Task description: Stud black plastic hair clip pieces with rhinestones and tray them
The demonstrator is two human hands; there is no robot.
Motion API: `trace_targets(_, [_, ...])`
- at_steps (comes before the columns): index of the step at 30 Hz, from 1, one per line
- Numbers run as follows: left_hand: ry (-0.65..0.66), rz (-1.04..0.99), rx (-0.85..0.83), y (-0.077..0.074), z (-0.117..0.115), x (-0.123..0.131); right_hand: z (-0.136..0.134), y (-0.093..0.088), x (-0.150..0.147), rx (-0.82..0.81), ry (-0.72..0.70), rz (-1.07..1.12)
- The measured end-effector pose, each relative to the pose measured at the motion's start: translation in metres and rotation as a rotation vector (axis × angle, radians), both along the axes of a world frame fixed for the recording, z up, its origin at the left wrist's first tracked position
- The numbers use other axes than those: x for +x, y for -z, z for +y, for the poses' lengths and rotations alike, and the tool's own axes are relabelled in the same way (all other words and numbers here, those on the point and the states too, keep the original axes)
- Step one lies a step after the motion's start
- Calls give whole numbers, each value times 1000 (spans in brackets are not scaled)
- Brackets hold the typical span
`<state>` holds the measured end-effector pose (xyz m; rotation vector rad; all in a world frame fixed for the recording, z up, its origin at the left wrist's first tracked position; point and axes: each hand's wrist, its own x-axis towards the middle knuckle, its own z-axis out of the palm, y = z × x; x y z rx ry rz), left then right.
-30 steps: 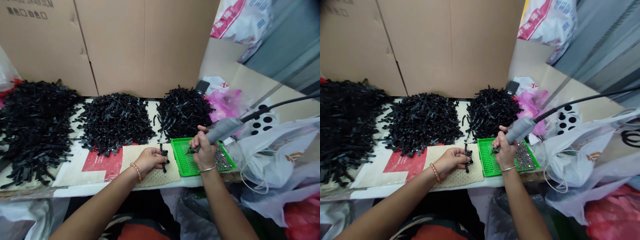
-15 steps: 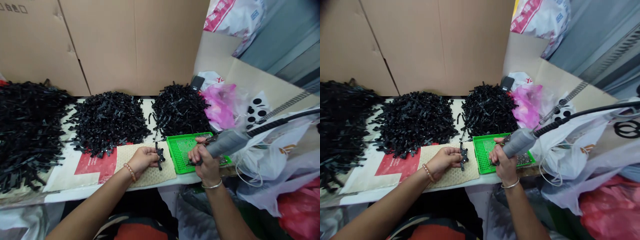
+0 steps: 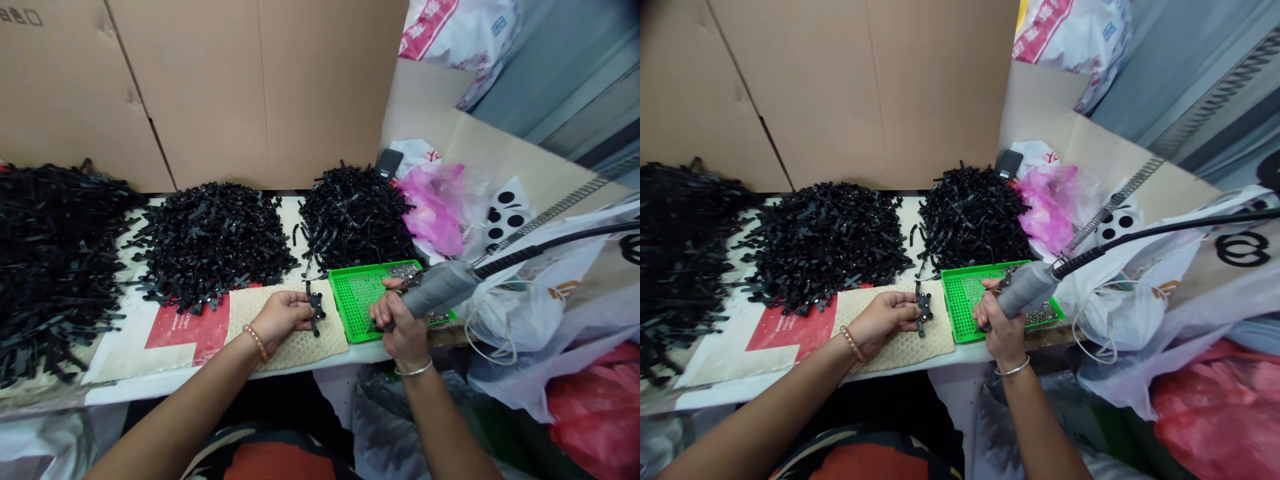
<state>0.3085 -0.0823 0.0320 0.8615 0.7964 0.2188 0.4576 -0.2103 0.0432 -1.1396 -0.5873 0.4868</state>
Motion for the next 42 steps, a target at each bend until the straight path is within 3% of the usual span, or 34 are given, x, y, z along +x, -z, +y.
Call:
trace_targets(23, [-5, -25, -16, -2, 0, 1, -3, 7, 1, 8, -30, -82])
trace_targets(27, [-17, -22, -15, 1, -1, 2, -1, -3, 2, 16, -5, -42])
trace_targets(30, [-33, -13, -22, 2, -1, 2, 9, -23, 1, 113, 14, 12])
trace_targets(34, [-41, -17, -19, 3, -1, 3, 39, -42, -13, 253, -76, 74])
trace_targets(38, [-43, -37, -23, 1, -1, 3, 71, -37, -31, 222, -149, 158])
trace_targets(42, [-29, -57, -46, 1, -1, 4, 85, -27, -37, 178, -165, 169])
